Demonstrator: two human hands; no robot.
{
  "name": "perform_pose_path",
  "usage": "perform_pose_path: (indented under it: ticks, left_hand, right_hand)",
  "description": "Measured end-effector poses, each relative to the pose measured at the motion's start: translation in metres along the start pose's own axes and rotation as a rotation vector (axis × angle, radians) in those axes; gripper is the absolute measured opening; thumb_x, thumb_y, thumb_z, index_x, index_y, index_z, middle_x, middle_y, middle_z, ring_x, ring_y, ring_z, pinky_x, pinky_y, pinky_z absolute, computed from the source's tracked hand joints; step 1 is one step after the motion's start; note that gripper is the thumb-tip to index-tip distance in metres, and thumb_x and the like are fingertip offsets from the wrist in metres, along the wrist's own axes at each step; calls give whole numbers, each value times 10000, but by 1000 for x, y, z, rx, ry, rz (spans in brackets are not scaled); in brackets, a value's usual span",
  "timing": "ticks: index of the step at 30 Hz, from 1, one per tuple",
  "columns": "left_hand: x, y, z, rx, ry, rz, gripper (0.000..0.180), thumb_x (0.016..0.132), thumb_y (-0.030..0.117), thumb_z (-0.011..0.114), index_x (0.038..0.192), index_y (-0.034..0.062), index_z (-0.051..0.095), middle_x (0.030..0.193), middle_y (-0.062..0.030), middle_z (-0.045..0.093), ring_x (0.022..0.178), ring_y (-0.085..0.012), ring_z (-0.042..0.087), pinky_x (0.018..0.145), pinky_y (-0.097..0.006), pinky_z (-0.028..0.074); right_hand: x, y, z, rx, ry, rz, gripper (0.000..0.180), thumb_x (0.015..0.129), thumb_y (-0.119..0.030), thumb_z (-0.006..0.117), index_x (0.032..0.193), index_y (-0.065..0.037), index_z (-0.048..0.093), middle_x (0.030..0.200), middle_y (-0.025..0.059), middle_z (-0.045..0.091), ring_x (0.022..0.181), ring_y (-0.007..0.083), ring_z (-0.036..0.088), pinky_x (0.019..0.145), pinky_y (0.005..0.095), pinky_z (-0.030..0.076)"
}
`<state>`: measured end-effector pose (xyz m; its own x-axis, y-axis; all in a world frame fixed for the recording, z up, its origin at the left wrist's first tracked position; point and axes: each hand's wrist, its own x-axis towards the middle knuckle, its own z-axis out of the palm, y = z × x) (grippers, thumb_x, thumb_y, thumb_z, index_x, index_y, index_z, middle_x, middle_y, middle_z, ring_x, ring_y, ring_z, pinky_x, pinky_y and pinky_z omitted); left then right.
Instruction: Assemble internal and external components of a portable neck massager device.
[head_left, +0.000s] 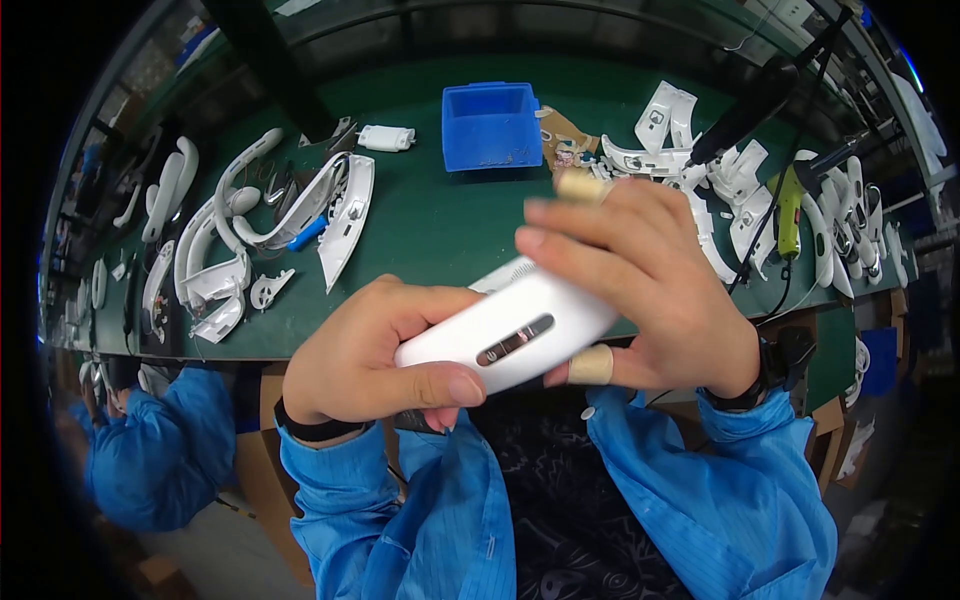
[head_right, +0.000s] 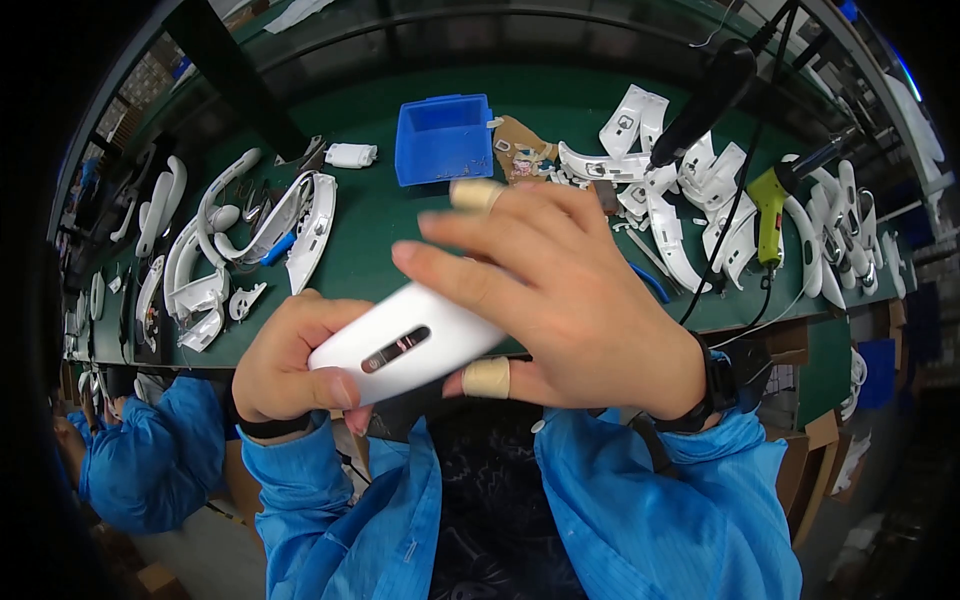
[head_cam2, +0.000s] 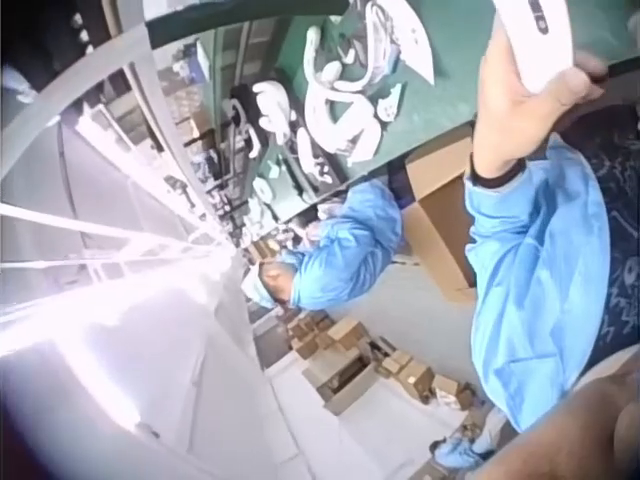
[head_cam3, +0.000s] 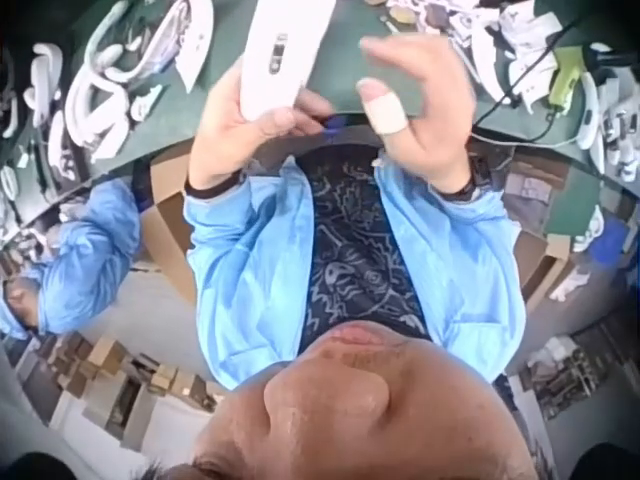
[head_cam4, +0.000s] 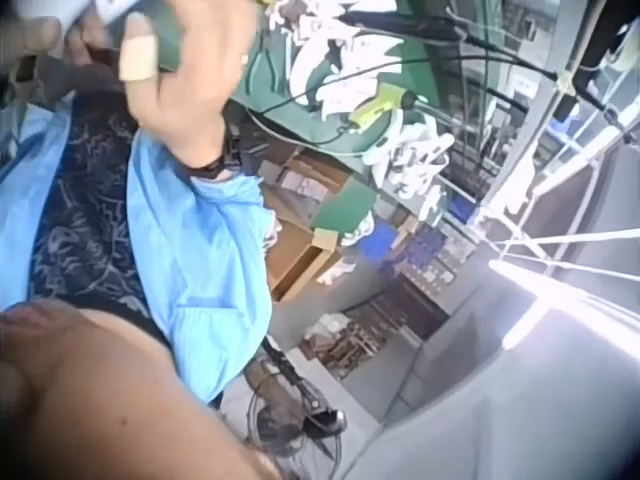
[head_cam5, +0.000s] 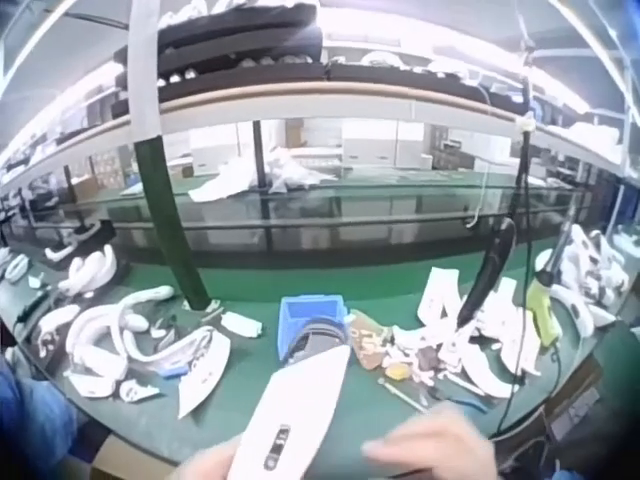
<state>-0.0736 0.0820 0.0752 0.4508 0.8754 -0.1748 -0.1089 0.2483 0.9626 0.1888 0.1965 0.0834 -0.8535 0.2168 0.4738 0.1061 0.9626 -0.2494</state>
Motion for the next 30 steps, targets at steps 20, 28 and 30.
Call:
perform_pose_path:
  ticks: [20, 28, 30]
  left_hand:
    - [1, -87, -4, -510, 528, 615, 743, 913, 383, 731, 1438, -6, 377, 745, -28, 484, 477, -73, 463, 449, -233, 441]
    - [-5, -80, 5, -573, 573, 534, 724, 919, 368, 718, 1426, -20, 378, 739, -31, 482, 474, -69, 472, 448, -234, 448]
    - [-7, -74, 6, -561, 587, 526, 722, 916, 371, 718, 1420, -22, 383, 734, -30, 480, 473, -68, 469, 450, -232, 445]
  right_hand:
    - [-25, 1, 25, 711, 119, 315, 699, 910, -168, 698, 1522, -13, 397, 1313, 187, 549, 1096, 289, 551, 958, 399, 455]
    - [-33, -11, 36, 1034, 138, 434, 718, 917, -138, 698, 1536, -33, 351, 1452, 167, 467, 1207, 227, 539, 1009, 353, 444]
    - [-37, -12, 45, 1048, 175, 414, 725, 920, -130, 700, 1540, -35, 337, 1452, 164, 465, 1201, 227, 540, 1007, 352, 445]
